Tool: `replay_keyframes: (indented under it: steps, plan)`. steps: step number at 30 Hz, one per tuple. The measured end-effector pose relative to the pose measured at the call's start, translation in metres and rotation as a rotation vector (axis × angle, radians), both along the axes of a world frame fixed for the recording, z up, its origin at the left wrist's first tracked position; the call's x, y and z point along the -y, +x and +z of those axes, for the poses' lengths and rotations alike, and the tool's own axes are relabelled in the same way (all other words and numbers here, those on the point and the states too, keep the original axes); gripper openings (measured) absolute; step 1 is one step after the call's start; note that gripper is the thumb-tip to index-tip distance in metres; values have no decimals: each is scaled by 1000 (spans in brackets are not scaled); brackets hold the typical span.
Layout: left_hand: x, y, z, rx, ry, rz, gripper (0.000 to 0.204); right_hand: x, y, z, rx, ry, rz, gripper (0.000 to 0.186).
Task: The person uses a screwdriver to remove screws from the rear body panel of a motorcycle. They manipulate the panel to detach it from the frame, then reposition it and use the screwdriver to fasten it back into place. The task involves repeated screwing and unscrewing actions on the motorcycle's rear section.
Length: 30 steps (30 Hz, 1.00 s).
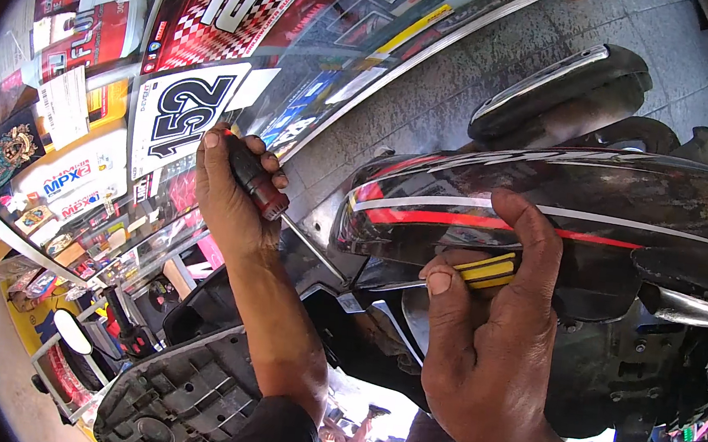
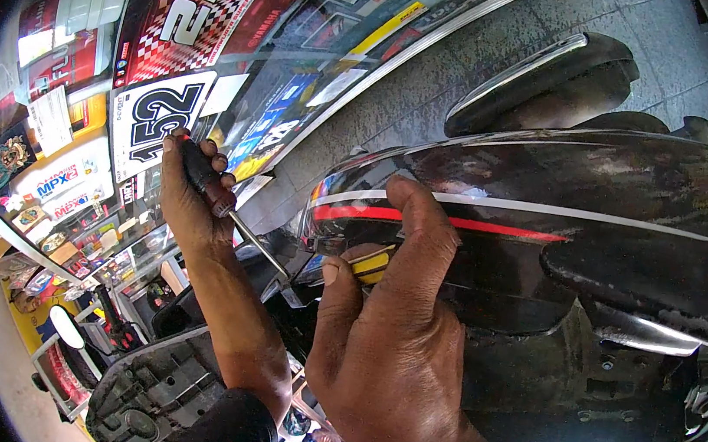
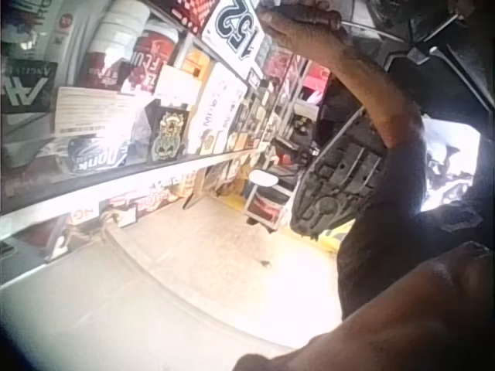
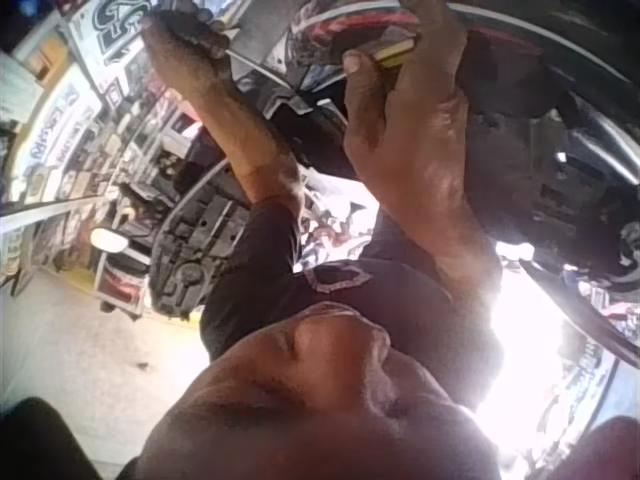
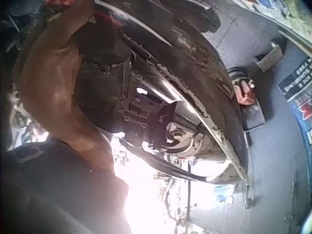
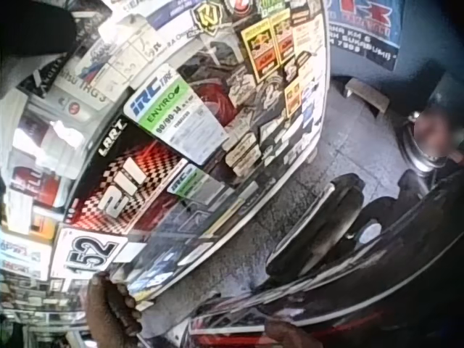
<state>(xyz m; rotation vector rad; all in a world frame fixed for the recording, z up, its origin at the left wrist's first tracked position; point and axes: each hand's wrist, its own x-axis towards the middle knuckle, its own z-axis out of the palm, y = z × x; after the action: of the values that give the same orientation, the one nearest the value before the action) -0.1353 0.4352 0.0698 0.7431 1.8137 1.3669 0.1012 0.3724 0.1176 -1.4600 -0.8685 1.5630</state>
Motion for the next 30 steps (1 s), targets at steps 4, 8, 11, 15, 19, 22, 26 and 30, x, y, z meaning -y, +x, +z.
replay_keyframes:
  steps: [4, 8, 11, 15, 19, 22, 26, 30]
  plan:
    - [0, 1, 0, -6, -14, -6, 33, 4, -2, -3, 20, 18, 3, 47]
    - [0, -4, -3, 18, -9, -4, 32, -3, 7, 5, -14, -121, 53, 42]
    - [0, -7, -5, 20, -7, 4, 31, 12, 4, -8, -32, -54, 42, 41]
    - [1, -4, -3, 29, 11, -3, 30, 13, 8, -8, -62, -44, 58, 41]
    - [1, -6, -2, -3, 7, 10, 31, 11, 14, -5, -129, -49, 110, 41]
    - [1, -5, 2, -19, 14, 14, 32, 9, 11, -5, -60, -1, 119, 45]
    - [2, -4, 4, -47, 10, 3, 32, 12, 13, -5, -18, -8, 70, 49]
    - [0, -3, 3, -39, -7, -11, 31, 8, 17, 7, -69, -109, 15, 47]
